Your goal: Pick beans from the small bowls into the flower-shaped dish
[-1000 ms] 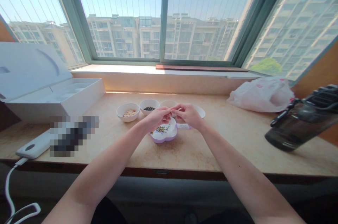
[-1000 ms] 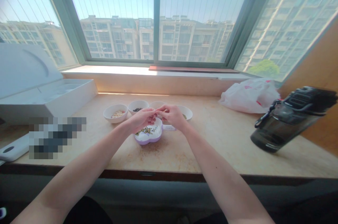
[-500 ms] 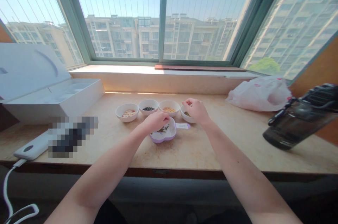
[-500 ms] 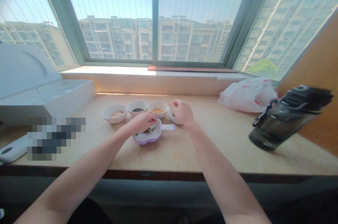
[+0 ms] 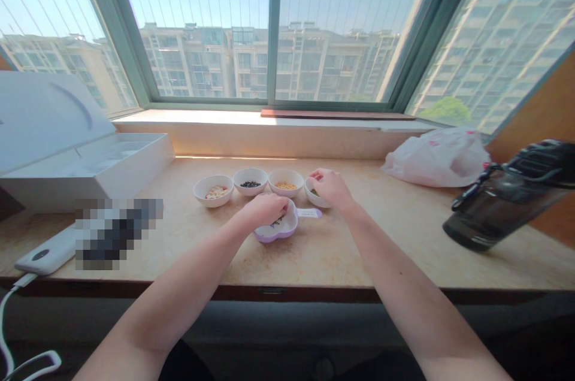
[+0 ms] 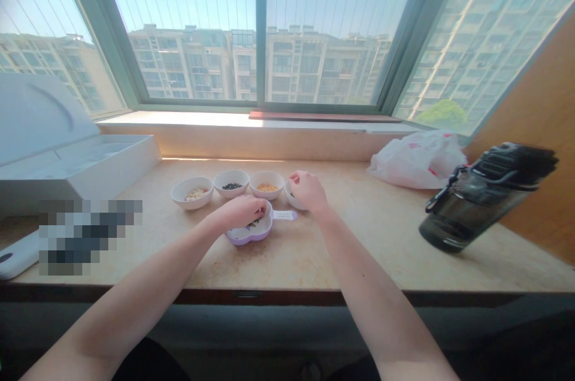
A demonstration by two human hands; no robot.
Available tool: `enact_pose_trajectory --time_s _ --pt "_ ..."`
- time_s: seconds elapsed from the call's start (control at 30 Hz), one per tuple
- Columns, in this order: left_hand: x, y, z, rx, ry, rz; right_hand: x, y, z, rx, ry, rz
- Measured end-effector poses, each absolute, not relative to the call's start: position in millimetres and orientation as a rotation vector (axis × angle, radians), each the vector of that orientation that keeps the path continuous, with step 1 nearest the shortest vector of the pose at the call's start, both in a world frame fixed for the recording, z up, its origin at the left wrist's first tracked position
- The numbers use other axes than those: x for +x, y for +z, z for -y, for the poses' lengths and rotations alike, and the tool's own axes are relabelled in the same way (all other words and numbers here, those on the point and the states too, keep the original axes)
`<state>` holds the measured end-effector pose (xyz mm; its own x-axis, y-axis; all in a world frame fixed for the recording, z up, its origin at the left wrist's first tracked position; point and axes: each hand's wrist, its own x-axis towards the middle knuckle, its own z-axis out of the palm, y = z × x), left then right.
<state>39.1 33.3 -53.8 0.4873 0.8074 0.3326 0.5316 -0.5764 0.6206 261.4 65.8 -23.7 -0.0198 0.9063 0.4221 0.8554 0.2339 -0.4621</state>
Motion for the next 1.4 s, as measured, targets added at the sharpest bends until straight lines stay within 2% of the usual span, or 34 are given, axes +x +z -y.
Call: enact_pose_trajectory --time_s 0.27,0.5,0.63,0.8,1.0,1.1,1.27,1.4 --pt "40 -58 -32 2.118 0.904 -1.009 260 -24 -66 -1.580 0.111 1.888" --pt "40 -39 -20 1.877 0.974 -0.939 259 -27 -68 -1.490 0.117 1.912" --pt "49 -22 -9 1.691 0.867 -0.844 256 -27 -69 -1.439 0.126 1.930" --pt "49 -4 1 1.271 0.755 -0.478 252 -28 -67 -1.436 0.165 1.922" --pt "40 -1 -1 1.089 0.732 -0.390 249 -26 -62 -1.348 0.223 1.893" --pt "39 -5 -6 1.055 0.770 -0.390 247 -22 -58 -1.226 0.411 1.840" --pt "41 -11 -14 1.040 0.863 -0.473 242 -14 -46 -0.962 0.917 1.838" --pt "42 -14 -16 1.041 0.881 -0.539 236 -10 -36 -0.881 1.128 1.810"
